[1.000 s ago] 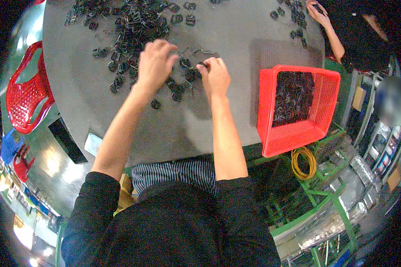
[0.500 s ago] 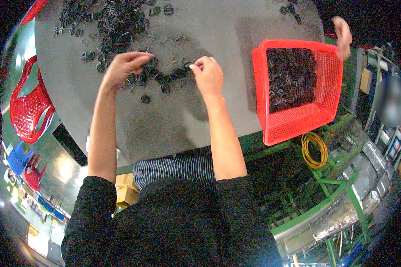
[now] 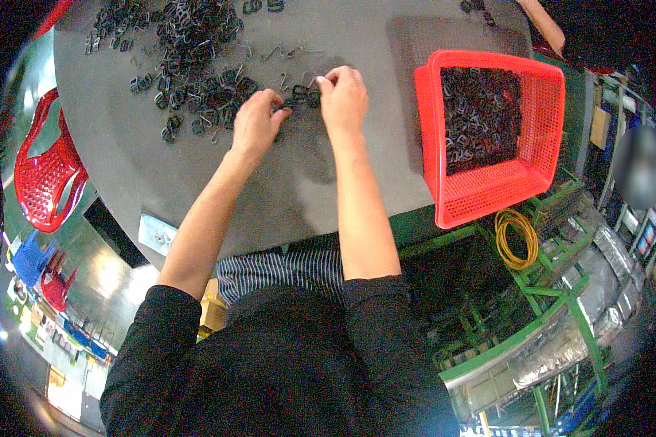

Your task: The person sorts small black plastic buckles and metal clips from a central pile on a table, placing them into a red basket and a black bin.

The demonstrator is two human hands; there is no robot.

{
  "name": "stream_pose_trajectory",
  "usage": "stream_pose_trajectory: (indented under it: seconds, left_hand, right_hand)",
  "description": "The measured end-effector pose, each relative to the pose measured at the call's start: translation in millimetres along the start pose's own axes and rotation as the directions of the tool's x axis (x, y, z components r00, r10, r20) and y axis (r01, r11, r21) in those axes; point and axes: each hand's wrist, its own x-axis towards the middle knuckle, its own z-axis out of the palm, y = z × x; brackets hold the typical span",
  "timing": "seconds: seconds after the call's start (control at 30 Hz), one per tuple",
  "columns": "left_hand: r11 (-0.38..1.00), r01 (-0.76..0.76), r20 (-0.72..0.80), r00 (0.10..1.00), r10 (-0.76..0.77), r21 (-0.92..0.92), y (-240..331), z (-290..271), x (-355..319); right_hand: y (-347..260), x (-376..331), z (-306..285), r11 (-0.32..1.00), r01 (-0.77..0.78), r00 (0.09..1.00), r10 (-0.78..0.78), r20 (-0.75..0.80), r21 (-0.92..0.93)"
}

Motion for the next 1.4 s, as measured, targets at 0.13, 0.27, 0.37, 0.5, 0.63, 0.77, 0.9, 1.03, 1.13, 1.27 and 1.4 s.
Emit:
stream_pose_trajectory:
  seconds: [0.13,0.27,0.37,0.5,0.63,0.77,0.9,1.03,1.13,1.27,1.4]
  left_hand:
    - [0.865,0.28,0.258,0.949,-0.183,-0.416,0,-53,13]
    - [0.695,0.455,0.473,0.861,-0.186,-0.557,-10,-87,19]
    - [0.196,0.536,0.526,0.844,-0.106,-0.821,-12,-100,21]
    - [0.357,0.497,0.446,0.867,-0.22,-0.791,-30,-107,16]
    - [0.305,0.546,0.507,0.837,-0.204,-0.78,-33,-103,6]
    - [-0.063,0.477,0.467,0.875,0.124,-0.877,-32,-96,2]
    - [0.037,0.347,0.348,0.937,0.024,-0.937,-48,-83,1]
    - [0.737,0.25,0.214,0.966,-0.145,-0.628,-51,-68,-7]
    - [0.975,0.14,0.081,0.988,-0.127,-0.175,-22,-48,-13]
    - [0.942,0.105,0.029,0.994,-0.101,-0.319,-37,-52,-23]
    - [0.284,0.411,0.359,0.908,-0.218,-0.866,-67,-105,-29]
  right_hand:
    - [12,-9,-25,0.979,-0.202,0.979,0.2,0.051,0.033]
    - [2,-22,-19,0.986,-0.073,0.991,0.088,0.099,-0.152]
    - [-3,-23,-8,0.995,-0.051,0.971,0.071,0.228,-0.09]
    - [-6,-20,-40,0.725,-0.538,0.786,0.247,0.567,0.43]
    - [-11,-17,-44,0.641,-0.512,0.841,0.238,0.486,0.571]
    - [-19,-8,-2,0.995,-0.088,0.973,0.077,0.216,0.043]
    - [-11,-6,-7,0.911,-0.237,0.94,0.128,0.315,0.336]
    - [-24,-22,-56,0.448,-0.672,0.685,0.074,0.725,0.59]
    - [-18,-26,-23,0.837,-0.362,0.752,0.002,0.659,0.411]
    - [-45,-41,14,0.984,0.163,0.878,-0.111,0.466,-0.072]
    - [-27,-37,9,0.993,0.046,0.831,-0.097,0.547,0.106]
